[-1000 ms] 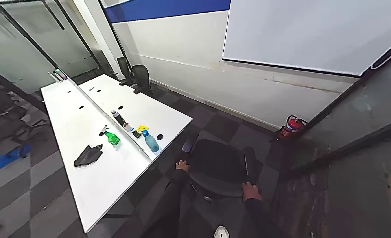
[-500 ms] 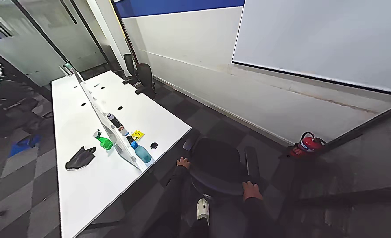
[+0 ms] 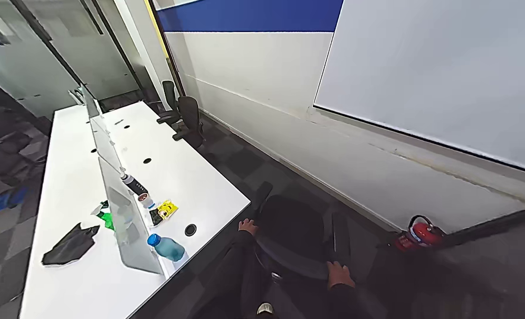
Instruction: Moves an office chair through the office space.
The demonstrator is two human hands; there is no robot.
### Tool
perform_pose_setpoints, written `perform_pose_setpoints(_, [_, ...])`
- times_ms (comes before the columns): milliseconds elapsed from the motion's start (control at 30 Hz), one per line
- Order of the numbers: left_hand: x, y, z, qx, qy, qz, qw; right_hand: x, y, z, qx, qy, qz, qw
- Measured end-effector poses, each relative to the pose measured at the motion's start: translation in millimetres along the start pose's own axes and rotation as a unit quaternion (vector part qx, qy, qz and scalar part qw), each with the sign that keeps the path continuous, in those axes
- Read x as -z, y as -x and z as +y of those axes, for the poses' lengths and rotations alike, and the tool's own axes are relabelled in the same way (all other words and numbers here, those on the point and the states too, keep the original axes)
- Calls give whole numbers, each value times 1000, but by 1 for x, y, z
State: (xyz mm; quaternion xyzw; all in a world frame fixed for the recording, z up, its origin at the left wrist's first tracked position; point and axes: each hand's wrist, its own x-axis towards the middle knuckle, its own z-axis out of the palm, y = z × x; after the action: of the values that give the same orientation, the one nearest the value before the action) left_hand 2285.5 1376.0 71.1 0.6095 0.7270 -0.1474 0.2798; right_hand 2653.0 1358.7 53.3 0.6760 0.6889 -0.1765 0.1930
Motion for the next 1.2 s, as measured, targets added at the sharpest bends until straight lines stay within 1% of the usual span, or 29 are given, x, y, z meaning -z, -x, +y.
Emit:
perform_pose_setpoints(100, [18, -22, 0, 10, 13, -3, 1000, 16, -25, -6, 6, 3, -3, 1000])
perform_pose_setpoints(300, [44, -77, 13, 9, 37, 16, 999, 53, -92, 3, 20, 16, 11, 1000])
perform_pose_setpoints(400, [66, -105, 25, 14, 37, 25, 999, 85, -126, 5, 27, 21, -4, 999])
perform_pose_setpoints(567, [97, -154, 39, 50, 28, 27, 998, 117, -199, 4, 49, 15, -5, 999])
perform_pose_setpoints(633, [107, -170, 45, 69, 31, 22, 997, 133, -229, 5, 64, 31, -22, 997])
perform_pose_setpoints(700, [110, -178, 51, 89, 39, 15, 995, 147, -247, 8, 92, 40, -41, 994])
perform_pose_setpoints(833, [114, -193, 58, 133, 62, 21, 989, 181, -290, 9, 132, 55, -53, 988])
perform_pose_setpoints(1000, [116, -199, 64, 194, 92, 23, 976, 212, -339, -3, 188, 62, -45, 979])
perform_pose_setpoints(1067, [124, -205, 66, 219, 106, 21, 970, 227, -363, -14, 211, 65, -40, 974])
perform_pose_setpoints(1200, [145, -217, 61, 263, 133, 7, 956, 257, -410, -50, 246, 98, -40, 963])
